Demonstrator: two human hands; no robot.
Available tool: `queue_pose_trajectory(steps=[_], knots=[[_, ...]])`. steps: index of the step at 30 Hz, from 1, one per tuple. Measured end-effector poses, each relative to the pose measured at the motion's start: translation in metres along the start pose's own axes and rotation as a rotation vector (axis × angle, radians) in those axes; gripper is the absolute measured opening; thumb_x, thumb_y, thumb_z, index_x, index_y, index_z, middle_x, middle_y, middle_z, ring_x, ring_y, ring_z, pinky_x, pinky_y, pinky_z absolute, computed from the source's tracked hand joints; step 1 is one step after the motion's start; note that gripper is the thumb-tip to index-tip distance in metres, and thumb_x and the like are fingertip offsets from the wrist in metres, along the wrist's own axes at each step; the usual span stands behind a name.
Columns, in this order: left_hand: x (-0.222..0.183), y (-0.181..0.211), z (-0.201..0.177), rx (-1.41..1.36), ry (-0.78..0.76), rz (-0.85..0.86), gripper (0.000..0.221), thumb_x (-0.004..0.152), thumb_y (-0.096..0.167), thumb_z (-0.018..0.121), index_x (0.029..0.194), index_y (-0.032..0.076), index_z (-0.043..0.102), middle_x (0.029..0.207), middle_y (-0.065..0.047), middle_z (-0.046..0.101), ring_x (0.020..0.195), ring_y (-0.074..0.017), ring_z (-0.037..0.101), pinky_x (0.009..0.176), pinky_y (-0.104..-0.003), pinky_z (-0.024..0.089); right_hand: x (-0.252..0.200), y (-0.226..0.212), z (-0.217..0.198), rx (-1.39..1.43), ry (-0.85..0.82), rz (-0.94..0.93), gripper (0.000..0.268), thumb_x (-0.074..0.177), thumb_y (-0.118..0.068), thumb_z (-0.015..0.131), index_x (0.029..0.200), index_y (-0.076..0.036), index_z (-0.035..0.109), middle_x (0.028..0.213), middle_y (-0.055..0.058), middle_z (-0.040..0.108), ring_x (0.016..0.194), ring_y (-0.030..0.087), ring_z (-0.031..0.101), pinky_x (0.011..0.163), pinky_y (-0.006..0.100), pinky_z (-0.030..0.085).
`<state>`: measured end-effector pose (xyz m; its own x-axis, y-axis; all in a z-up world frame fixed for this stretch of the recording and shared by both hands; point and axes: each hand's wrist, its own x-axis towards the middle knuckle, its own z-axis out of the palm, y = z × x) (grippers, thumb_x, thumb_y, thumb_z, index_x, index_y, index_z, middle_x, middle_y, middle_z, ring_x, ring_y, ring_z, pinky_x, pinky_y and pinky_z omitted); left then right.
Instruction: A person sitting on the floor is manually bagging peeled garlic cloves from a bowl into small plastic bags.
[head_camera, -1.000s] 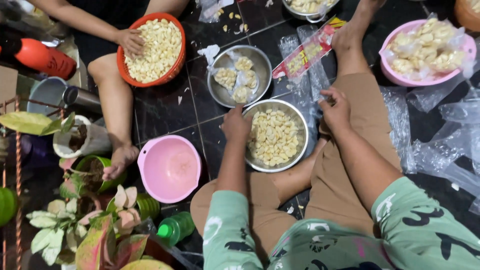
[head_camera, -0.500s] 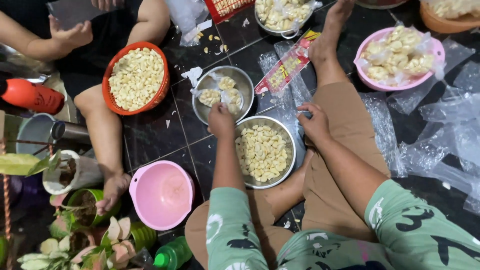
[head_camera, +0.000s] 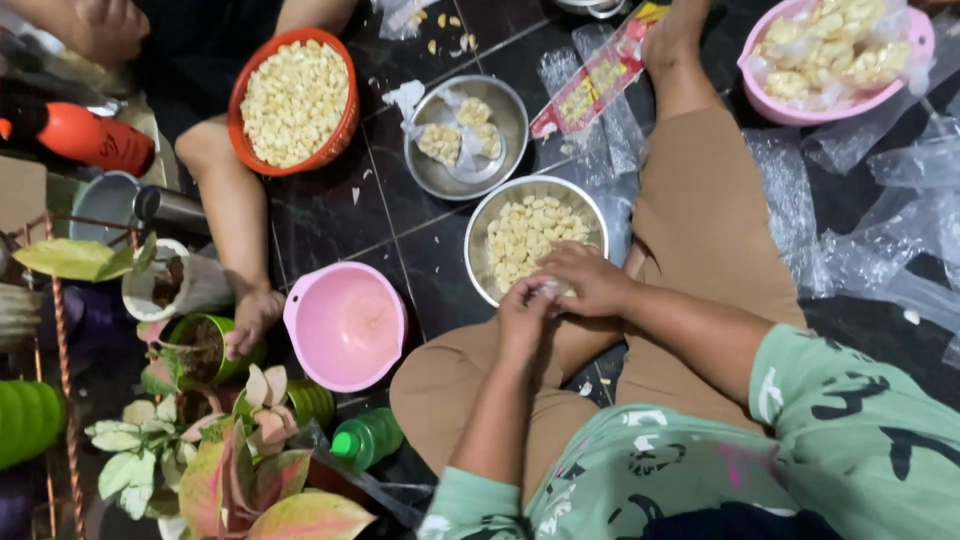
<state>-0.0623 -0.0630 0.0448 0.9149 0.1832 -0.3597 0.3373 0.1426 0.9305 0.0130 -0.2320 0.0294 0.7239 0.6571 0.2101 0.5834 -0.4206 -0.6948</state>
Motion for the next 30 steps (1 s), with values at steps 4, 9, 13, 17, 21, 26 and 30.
queue_pose_trajectory(steps=[4, 9, 13, 17, 21, 26, 30], knots=[[-0.012, -0.028, -0.003, -0.146, 0.024, -0.05, 0.027, 0.093, 0.003, 0.069, 0.119, 0.0, 0.069, 0.093, -0.014, 0.068, 0.076, -0.0181, 0.073, 0.06, -0.026, 0.065, -0.001, 0.021, 0.03, -0.169, -0.062, -0.031, 0.032, 0.087, -0.028, 0.062, 0.119, -0.031, 0.069, 0.12, -0.002, 0.071, 0.137, 0.03, 0.051, 0.107, 0.056, 0.039], [0.012, -0.04, -0.026, -0.165, -0.034, 0.031, 0.031, 0.09, -0.004, 0.067, 0.121, -0.005, 0.067, 0.095, -0.01, 0.063, 0.081, -0.0165, 0.073, 0.067, -0.026, 0.066, -0.001, 0.031, 0.033, -0.306, 0.038, -0.117, 0.027, 0.09, -0.033, 0.06, 0.116, -0.031, 0.069, 0.126, -0.008, 0.067, 0.136, 0.025, 0.052, 0.104, 0.051, 0.042], [0.014, -0.029, -0.024, -0.165, 0.014, 0.102, 0.029, 0.086, -0.007, 0.069, 0.114, -0.001, 0.072, 0.084, -0.008, 0.061, 0.071, -0.0163, 0.073, 0.067, -0.028, 0.065, 0.003, 0.022, 0.022, -0.314, 0.082, -0.077, 0.024, 0.092, -0.032, 0.06, 0.114, -0.032, 0.07, 0.128, -0.008, 0.066, 0.138, 0.026, 0.051, 0.104, 0.052, 0.043], [-0.001, -0.012, -0.03, -0.338, 0.014, 0.144, 0.04, 0.082, -0.01, 0.069, 0.121, -0.001, 0.069, 0.08, -0.01, 0.064, 0.07, -0.0234, 0.076, 0.071, -0.033, 0.066, 0.008, 0.039, 0.019, -0.345, 0.166, -0.019, 0.029, 0.089, -0.024, 0.064, 0.115, -0.03, 0.074, 0.129, -0.002, 0.068, 0.135, 0.031, 0.053, 0.1, 0.052, 0.047], [-0.025, 0.025, -0.046, -0.446, 0.006, 0.229, 0.051, 0.08, -0.013, 0.071, 0.129, -0.004, 0.063, 0.079, -0.012, 0.066, 0.07, -0.028, 0.076, 0.075, -0.037, 0.065, 0.015, 0.042, 0.006, -0.215, 0.345, -0.001, 0.027, 0.091, -0.018, 0.064, 0.113, -0.028, 0.077, 0.124, 0.001, 0.07, 0.126, 0.033, 0.06, 0.101, 0.047, 0.05], [-0.012, 0.014, -0.058, -0.421, -0.056, 0.328, 0.071, 0.084, 0.0, 0.075, 0.149, 0.004, 0.045, 0.115, -0.019, 0.067, 0.108, -0.0315, 0.068, 0.09, -0.041, 0.06, 0.01, 0.016, 0.0, 0.244, 0.415, 0.135, 0.011, 0.095, -0.019, 0.068, 0.099, -0.019, 0.079, 0.096, 0.003, 0.072, 0.095, 0.024, 0.067, 0.088, 0.039, 0.053], [-0.001, 0.022, -0.039, 0.164, -0.144, 0.201, 0.092, 0.076, 0.01, 0.089, 0.154, 0.006, 0.041, 0.154, -0.025, 0.047, 0.142, -0.0432, 0.046, 0.102, -0.05, 0.05, 0.006, -0.014, 0.006, 0.604, 0.434, 0.377, 0.016, 0.101, -0.022, 0.069, 0.1, -0.015, 0.082, 0.08, 0.002, 0.073, 0.076, 0.013, 0.06, 0.073, 0.033, 0.053]])
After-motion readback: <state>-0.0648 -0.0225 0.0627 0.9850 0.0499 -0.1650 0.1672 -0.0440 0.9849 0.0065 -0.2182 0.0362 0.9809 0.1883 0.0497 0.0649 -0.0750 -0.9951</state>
